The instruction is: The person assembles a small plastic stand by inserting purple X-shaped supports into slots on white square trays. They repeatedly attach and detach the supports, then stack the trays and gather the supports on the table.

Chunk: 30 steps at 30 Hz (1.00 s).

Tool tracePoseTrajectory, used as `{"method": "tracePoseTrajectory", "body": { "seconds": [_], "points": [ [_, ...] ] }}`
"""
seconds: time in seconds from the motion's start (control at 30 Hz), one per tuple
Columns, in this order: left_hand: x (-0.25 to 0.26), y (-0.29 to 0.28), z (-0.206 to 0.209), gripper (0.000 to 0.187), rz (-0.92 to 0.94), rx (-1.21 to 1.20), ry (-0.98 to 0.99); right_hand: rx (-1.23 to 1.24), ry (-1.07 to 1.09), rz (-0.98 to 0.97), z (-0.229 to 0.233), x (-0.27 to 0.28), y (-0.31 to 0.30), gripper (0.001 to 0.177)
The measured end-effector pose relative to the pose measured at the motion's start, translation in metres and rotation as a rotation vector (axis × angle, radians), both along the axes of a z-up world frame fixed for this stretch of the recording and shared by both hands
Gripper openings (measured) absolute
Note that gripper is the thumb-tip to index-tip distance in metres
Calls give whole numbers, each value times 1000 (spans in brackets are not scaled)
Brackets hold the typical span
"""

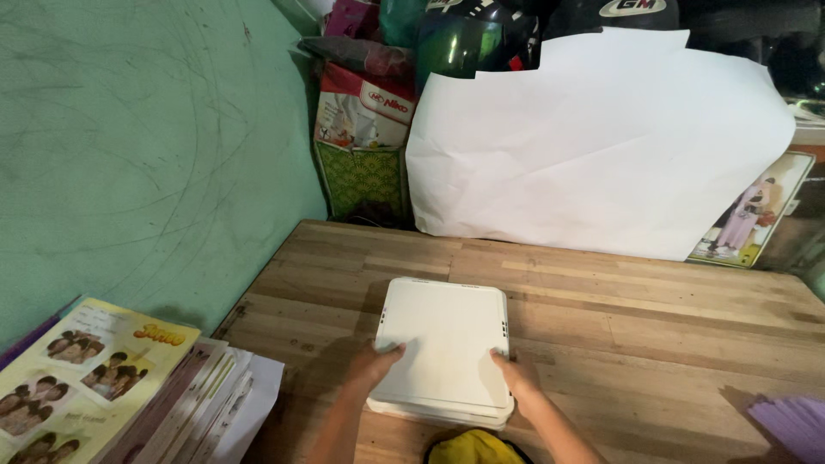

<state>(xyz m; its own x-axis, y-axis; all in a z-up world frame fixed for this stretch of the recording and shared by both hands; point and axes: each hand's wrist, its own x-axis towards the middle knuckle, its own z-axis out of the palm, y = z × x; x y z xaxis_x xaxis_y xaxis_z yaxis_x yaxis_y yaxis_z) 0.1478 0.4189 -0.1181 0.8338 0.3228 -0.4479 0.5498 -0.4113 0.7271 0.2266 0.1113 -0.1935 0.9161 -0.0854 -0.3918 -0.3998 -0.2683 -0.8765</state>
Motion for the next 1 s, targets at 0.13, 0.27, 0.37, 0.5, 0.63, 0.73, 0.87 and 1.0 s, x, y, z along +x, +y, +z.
{"method": "tracePoseTrajectory", "body": {
  "seconds": [0.13,0.27,0.37,0.5,0.63,0.73,0.87,1.0],
  "points": [
    [15,11,-23,83,-6,-272,135,282,112,28,1,5,-20,54],
    [9,7,-40,86,-84,-431,168,465,260,81,2,1,-42,58],
    [-10,-9,-27,88,-18,-509,138,488,256,60,13,-7,-52,60],
    [-28,-30,12,94,-68,-472,138,619,304,77,40,-23,-73,62],
    [-34,-52,58,100,-136,-424,47,616,169,3,69,-29,-90,51],
    [-29,-62,78,111,-141,-367,-154,589,-51,90,84,-30,-101,46],
    [-18,-67,82,105,-224,-370,-419,369,-249,80,98,-24,-113,51],
    [-18,-74,72,95,-206,-294,-379,360,-356,164,89,-27,-116,50]
  ]
}}
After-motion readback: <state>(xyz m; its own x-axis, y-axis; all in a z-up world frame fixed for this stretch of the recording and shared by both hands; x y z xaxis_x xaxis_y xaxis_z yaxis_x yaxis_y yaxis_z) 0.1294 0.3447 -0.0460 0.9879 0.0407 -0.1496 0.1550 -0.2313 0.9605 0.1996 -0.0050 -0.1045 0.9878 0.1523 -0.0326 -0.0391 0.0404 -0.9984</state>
